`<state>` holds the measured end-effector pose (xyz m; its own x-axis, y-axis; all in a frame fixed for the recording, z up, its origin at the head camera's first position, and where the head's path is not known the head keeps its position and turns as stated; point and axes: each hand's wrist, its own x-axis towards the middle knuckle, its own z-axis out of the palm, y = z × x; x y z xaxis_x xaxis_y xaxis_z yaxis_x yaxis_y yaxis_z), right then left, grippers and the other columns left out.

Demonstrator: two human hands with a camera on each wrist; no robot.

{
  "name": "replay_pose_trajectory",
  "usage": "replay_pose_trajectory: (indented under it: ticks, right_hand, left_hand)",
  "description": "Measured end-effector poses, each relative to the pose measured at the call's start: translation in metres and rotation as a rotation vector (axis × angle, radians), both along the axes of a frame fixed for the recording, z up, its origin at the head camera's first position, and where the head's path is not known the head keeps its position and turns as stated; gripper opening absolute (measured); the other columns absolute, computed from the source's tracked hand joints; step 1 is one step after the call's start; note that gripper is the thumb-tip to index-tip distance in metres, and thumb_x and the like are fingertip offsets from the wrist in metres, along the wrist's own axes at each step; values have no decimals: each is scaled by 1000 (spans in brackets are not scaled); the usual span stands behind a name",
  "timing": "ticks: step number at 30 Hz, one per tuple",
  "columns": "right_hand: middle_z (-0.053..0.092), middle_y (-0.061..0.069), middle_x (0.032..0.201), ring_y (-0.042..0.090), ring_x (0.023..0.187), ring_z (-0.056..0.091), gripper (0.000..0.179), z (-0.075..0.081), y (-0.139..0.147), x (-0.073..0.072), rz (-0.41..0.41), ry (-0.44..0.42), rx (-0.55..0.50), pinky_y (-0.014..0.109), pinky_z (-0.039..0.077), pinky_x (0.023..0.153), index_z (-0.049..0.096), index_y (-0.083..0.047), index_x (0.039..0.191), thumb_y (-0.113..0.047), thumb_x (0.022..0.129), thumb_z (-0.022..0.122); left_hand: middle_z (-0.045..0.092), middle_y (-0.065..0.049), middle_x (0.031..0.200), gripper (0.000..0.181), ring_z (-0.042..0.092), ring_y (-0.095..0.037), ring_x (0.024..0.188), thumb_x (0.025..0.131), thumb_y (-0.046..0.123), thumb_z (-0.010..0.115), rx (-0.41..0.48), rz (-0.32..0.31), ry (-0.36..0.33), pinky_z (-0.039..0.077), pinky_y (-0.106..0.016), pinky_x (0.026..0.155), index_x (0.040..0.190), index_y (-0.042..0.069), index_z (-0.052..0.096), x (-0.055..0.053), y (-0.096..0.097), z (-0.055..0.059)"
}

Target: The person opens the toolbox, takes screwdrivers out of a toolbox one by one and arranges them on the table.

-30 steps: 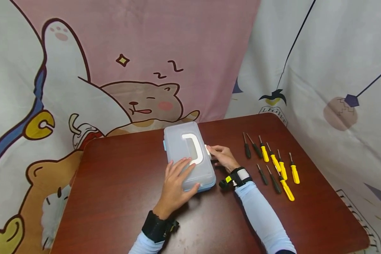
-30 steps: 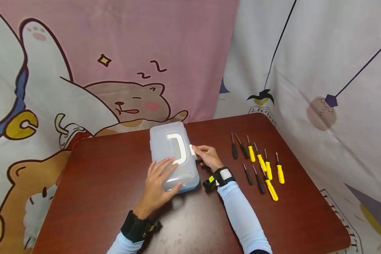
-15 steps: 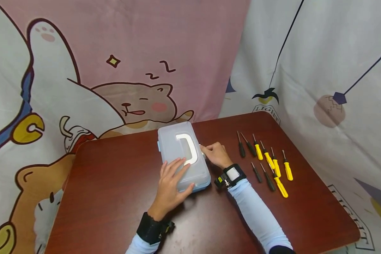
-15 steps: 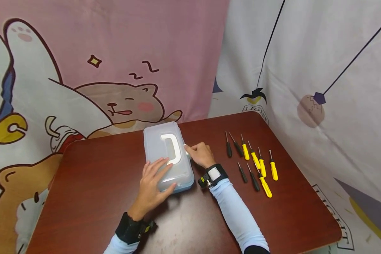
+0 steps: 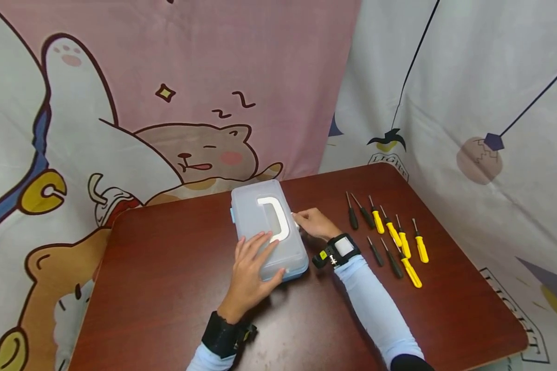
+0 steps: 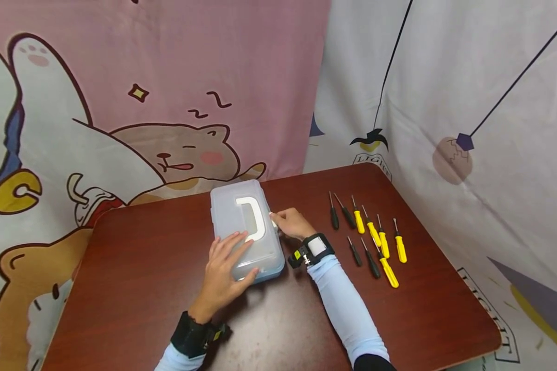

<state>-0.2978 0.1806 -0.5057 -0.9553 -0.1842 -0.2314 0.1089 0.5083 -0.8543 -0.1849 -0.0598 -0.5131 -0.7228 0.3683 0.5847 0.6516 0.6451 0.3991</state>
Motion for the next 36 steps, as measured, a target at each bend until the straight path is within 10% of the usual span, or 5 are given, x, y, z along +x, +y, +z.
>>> replay_pose_trajectory:
  ticks: [5, 14, 23, 36]
  right_hand:
    - [77, 18, 122, 18, 90, 77, 56, -9, 0, -10, 43, -144, -133, 28, 51, 62, 65, -6, 144, -48, 107, 58]
    - [71, 22, 135, 33, 116, 75, 58, 13, 4, -29, 212, -144, -50, 38, 61, 79, 52, -5, 154, -45, 112, 48]
    - [49, 15, 162, 39, 148, 48, 69, 45, -24, -78, 240, 180, 65, 64, 40, 118, 41, -17, 163, -51, 106, 58]
    - [58, 7, 151, 34, 126, 65, 56, 6, -41, -80, 262, 198, -131, 54, 59, 95, 47, -27, 158, -42, 106, 62]
  left_hand:
    - [59, -8, 154, 65, 50, -31, 145, 84, 37, 83, -10, 20, 8, 28, -69, 118, 143, 15, 66, 0, -5, 0]
    - [61, -8, 152, 66, 52, -31, 143, 80, 34, 86, 23, 29, 49, 30, -70, 116, 141, 15, 68, 1, -4, -3]
    - [60, -6, 154, 66, 52, -28, 144, 83, 38, 85, -6, 47, 36, 33, -68, 117, 142, 16, 67, 7, 1, -5]
    - [65, -15, 141, 73, 57, -34, 136, 77, 58, 82, -276, 393, 139, 41, -67, 109, 130, 9, 69, 20, 59, 13]
